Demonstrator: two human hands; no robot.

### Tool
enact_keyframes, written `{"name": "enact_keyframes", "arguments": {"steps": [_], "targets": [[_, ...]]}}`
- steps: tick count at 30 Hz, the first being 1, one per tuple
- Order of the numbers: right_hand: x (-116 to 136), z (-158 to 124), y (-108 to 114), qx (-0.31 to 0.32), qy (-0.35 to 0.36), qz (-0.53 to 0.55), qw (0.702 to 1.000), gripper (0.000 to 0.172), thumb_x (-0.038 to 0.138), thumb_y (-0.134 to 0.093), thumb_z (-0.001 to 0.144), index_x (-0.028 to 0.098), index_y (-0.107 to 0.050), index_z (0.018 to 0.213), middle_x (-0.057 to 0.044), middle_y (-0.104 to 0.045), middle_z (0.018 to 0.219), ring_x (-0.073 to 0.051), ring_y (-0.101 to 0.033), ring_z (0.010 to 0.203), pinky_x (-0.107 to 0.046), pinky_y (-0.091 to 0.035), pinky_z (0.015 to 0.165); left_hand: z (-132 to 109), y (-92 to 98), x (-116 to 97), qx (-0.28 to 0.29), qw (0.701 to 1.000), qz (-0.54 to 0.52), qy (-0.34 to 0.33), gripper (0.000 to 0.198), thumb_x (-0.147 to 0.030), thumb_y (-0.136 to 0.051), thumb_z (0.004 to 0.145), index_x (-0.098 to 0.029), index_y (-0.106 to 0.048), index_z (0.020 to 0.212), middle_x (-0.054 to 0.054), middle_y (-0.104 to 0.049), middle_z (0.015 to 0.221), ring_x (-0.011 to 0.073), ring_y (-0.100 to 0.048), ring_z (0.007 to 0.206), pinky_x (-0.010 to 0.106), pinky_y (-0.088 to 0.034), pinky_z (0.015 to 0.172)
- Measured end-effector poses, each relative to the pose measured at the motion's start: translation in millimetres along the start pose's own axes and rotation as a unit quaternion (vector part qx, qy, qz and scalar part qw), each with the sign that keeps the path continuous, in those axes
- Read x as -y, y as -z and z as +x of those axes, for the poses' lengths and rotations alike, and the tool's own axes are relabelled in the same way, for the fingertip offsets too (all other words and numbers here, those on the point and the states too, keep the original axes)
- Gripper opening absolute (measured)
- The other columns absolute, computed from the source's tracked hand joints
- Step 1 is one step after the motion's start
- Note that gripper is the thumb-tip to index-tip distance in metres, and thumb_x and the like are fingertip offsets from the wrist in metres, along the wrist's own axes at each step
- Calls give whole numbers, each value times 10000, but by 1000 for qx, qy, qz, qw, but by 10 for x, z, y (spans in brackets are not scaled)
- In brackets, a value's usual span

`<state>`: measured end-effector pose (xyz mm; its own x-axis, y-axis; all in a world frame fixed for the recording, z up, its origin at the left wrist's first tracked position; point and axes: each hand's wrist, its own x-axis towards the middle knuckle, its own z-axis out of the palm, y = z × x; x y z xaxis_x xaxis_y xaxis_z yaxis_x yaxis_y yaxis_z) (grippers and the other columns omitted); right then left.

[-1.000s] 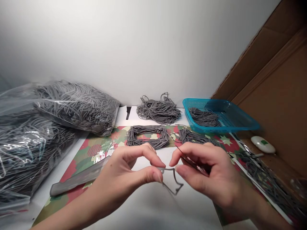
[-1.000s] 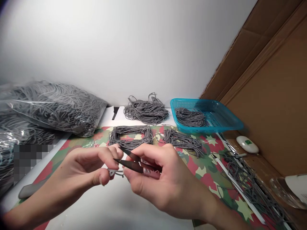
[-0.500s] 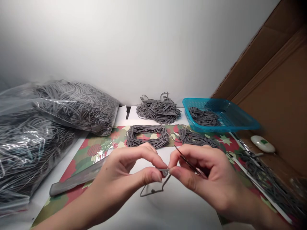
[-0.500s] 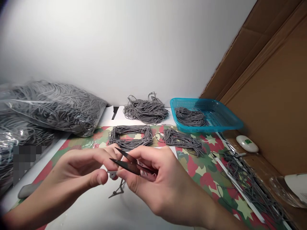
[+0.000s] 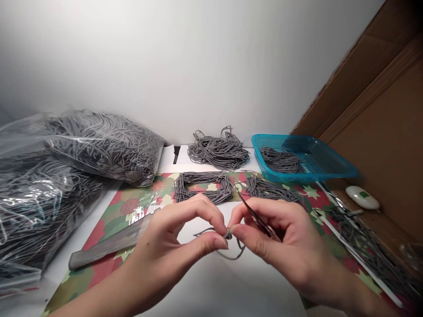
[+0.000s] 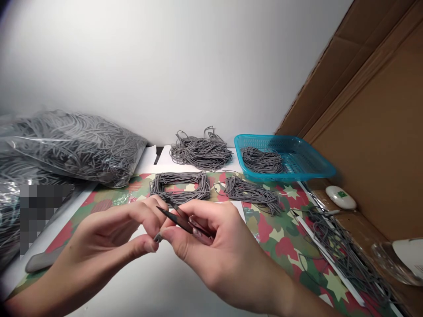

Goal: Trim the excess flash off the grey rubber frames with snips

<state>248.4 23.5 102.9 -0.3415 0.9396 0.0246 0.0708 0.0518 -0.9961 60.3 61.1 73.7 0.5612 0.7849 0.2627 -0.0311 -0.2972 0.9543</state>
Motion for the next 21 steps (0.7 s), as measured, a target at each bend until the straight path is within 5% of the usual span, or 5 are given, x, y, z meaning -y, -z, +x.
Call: {"name": "enact_keyframes", "arguments": {"steps": [6, 12, 21], "targets": [[-5, -15, -3, -7, -21, 2, 1000, 242, 285, -593, 920, 172, -497, 729, 73, -301, 617, -54, -261, 564, -191, -223, 473, 3, -18, -3, -26, 995, 66, -70, 91, -174, -647, 865, -244, -633, 809, -27, -645, 761, 135, -577, 756, 257, -441, 731], [-9, 11, -20, 2, -36, 23, 999, 242, 318, -561, 937, 169, -510, 753, 62, -333, 648, -59, -273, 583, -203, -229, 484, -7, -30, 9, -51, 994, 49, -84, 206, -157, -686, 838, -311, -689, 974, -36, -704, 839, 138, -609, 791, 259, -464, 757], [-2, 9, -48, -4, -40, 50, 998, 211, 252, -657, 867, 155, -531, 728, 78, -304, 598, -45, -239, 536, -192, -202, 445, 21, -35, -36, -63, 995, 8, -71, 228, -109, -697, 808, -306, -761, 903, -17, -708, 811, 131, -620, 770, 234, -504, 708]]}}
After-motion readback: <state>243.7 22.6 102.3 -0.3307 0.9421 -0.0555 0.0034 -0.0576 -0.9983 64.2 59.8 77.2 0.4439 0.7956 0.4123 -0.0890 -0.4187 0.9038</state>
